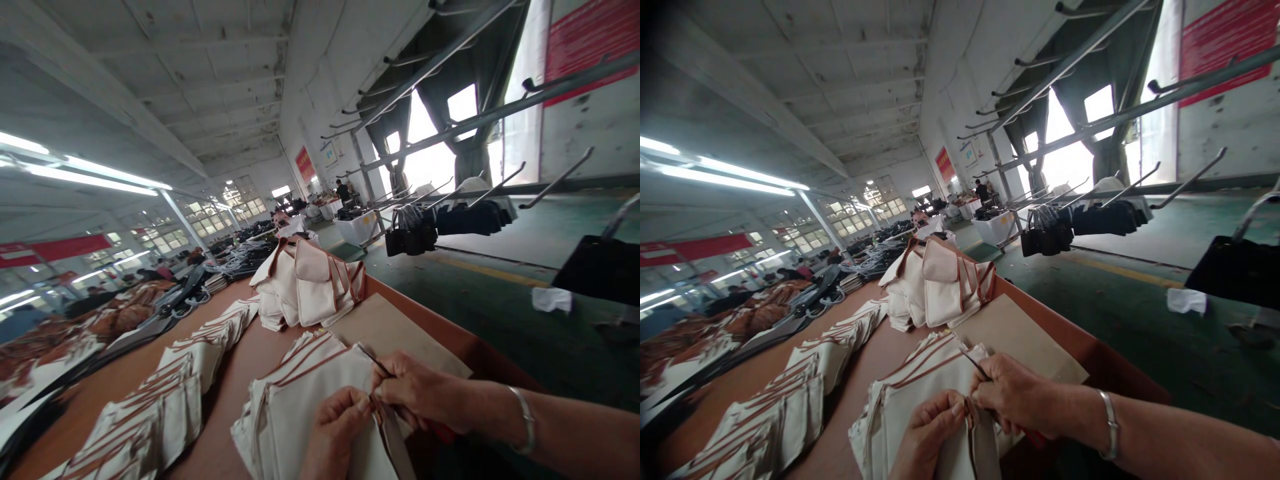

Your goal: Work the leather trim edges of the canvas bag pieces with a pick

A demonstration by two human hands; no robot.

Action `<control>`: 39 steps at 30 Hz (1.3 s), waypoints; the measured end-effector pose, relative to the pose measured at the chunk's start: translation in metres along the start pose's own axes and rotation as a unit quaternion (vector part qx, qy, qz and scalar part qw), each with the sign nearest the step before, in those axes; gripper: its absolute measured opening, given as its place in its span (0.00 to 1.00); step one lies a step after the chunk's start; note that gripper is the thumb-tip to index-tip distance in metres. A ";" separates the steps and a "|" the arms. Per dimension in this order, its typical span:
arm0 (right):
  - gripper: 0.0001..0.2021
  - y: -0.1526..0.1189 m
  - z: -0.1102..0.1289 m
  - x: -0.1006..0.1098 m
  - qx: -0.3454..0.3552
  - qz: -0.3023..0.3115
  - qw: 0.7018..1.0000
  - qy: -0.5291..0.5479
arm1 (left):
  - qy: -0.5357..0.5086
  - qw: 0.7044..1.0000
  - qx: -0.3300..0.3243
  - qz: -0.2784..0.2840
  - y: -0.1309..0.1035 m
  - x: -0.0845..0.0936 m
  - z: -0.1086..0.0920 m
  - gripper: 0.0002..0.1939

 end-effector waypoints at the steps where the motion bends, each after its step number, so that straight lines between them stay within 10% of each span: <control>1: 0.06 -0.001 0.000 -0.001 0.004 -0.002 1.000 -0.007 | -0.001 1.000 0.000 0.004 -0.002 -0.002 -0.001 0.24; 15: 0.07 -0.015 0.020 -0.008 0.088 0.030 0.994 -0.050 | 0.108 0.994 -0.018 -0.014 -0.025 -0.008 -0.026 0.15; 23: 0.04 -0.008 0.022 -0.006 0.063 -0.001 0.994 -0.085 | 0.387 0.913 -0.084 -0.095 -0.032 -0.016 -0.048 0.10; 29: 0.06 -0.007 0.024 -0.007 0.000 0.021 0.998 -0.051 | 0.401 0.902 -0.128 -0.098 -0.032 -0.016 -0.049 0.11; 39: 0.04 -0.014 0.039 -0.004 0.096 0.000 0.976 -0.197 | 0.408 0.894 -0.153 -0.108 -0.029 -0.013 -0.044 0.11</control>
Point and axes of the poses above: each hand's wrist, its own y-axis towards the middle knuckle, its own x-axis out of the back of the hand, z = x × y, the point moved 5 cm from there along y, towards the middle knuckle, and after that the axes turned 12 degrees about z, right-handed, at the moved point
